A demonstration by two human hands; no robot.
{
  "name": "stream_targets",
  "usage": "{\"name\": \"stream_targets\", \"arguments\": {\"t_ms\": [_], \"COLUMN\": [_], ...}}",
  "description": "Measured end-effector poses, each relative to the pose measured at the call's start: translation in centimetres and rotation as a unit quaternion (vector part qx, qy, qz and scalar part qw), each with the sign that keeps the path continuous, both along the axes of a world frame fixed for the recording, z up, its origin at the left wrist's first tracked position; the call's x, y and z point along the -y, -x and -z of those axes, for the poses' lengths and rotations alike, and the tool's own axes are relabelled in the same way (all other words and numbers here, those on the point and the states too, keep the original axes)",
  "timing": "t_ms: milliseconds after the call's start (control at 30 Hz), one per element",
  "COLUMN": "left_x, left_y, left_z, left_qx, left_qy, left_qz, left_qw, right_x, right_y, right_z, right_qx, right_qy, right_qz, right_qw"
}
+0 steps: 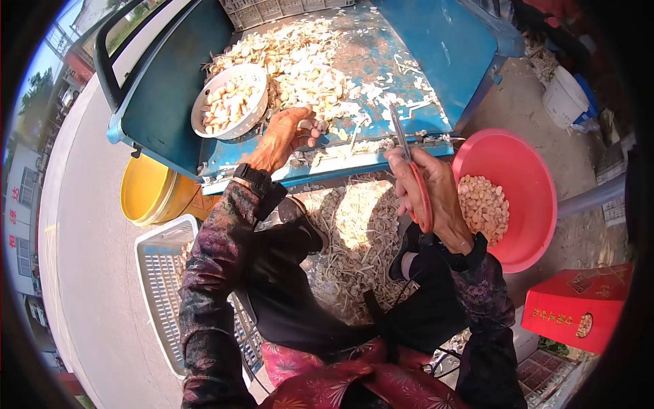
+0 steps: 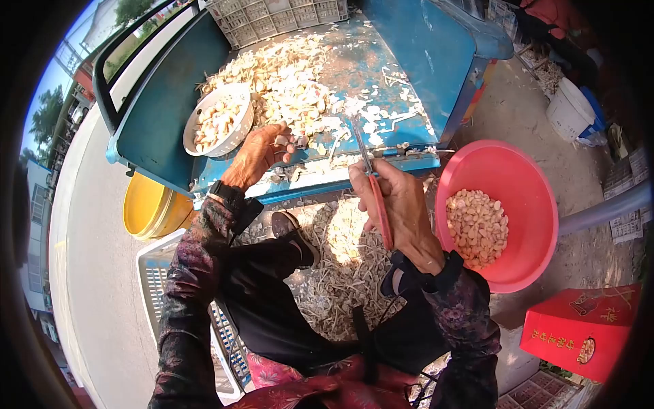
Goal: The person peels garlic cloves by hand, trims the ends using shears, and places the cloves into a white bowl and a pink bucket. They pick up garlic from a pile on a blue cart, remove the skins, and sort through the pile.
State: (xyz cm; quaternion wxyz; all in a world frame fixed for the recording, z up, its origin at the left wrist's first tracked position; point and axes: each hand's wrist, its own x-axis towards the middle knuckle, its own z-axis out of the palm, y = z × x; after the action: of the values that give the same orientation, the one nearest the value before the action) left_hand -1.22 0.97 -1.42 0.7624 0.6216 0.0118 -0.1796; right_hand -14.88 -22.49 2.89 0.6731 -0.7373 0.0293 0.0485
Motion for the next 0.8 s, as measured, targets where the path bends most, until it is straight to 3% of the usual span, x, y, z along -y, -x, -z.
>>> {"name": "stream_targets", "arguments": {"t_ms": [67, 100, 133, 167, 233, 300, 333, 467, 600, 700, 800], "left_x": [-1.4, -1.1, -0.5, -0.1, 0.0, 0.3, 0.4, 1.1, 1.0, 0.3, 0.0], "left_y": [-3.1, -3.4, -3.6, -3.8, -4.7, -5.1, -5.1, -4.1, -4.3, -4.7, -4.1], "left_z": [2.7, 2.7, 2.8, 3.0, 4.2, 5.0, 5.2, 5.5, 6.1, 6.2, 5.7], "left_qx": [0.076, 0.075, 0.190, 0.299, 0.326, 0.336, 0.335, 0.441, 0.429, 0.446, 0.469], "left_qy": [-0.165, -0.167, -0.308, -0.437, -0.381, -0.470, -0.470, -0.526, -0.529, -0.496, -0.476], "left_qz": [0.017, 0.019, 0.007, -0.004, 0.011, 0.040, 0.042, 0.023, 0.016, 0.036, 0.025], "left_qw": [0.983, 0.983, 0.932, 0.848, 0.865, 0.816, 0.816, 0.727, 0.732, 0.745, 0.743], "right_x": [0.0, 0.0, -0.1, -0.2, -0.2, -0.2, -0.2, -0.7, -0.9, -0.8, -0.6], "right_y": [0.0, 0.0, 0.0, 0.1, 0.2, 0.1, 0.1, 0.2, 0.0, -0.3, -0.8], "right_z": [0.3, 0.4, 0.5, 0.7, 0.7, 0.9, 1.1, 0.9, 1.9, 2.0, 3.1], "right_qx": [0.016, 0.015, 0.012, 0.009, 0.002, -0.003, 0.020, 0.042, 0.066, 0.021, 0.067], "right_qy": [0.004, 0.002, 0.013, 0.025, 0.029, 0.032, 0.052, 0.069, 0.088, 0.076, 0.137], "right_qz": [-0.006, -0.005, -0.005, -0.006, -0.010, -0.013, -0.010, -0.017, -0.020, -0.030, -0.021], "right_qw": [1.000, 1.000, 1.000, 1.000, 1.000, 0.999, 0.998, 0.997, 0.994, 0.996, 0.988]}}
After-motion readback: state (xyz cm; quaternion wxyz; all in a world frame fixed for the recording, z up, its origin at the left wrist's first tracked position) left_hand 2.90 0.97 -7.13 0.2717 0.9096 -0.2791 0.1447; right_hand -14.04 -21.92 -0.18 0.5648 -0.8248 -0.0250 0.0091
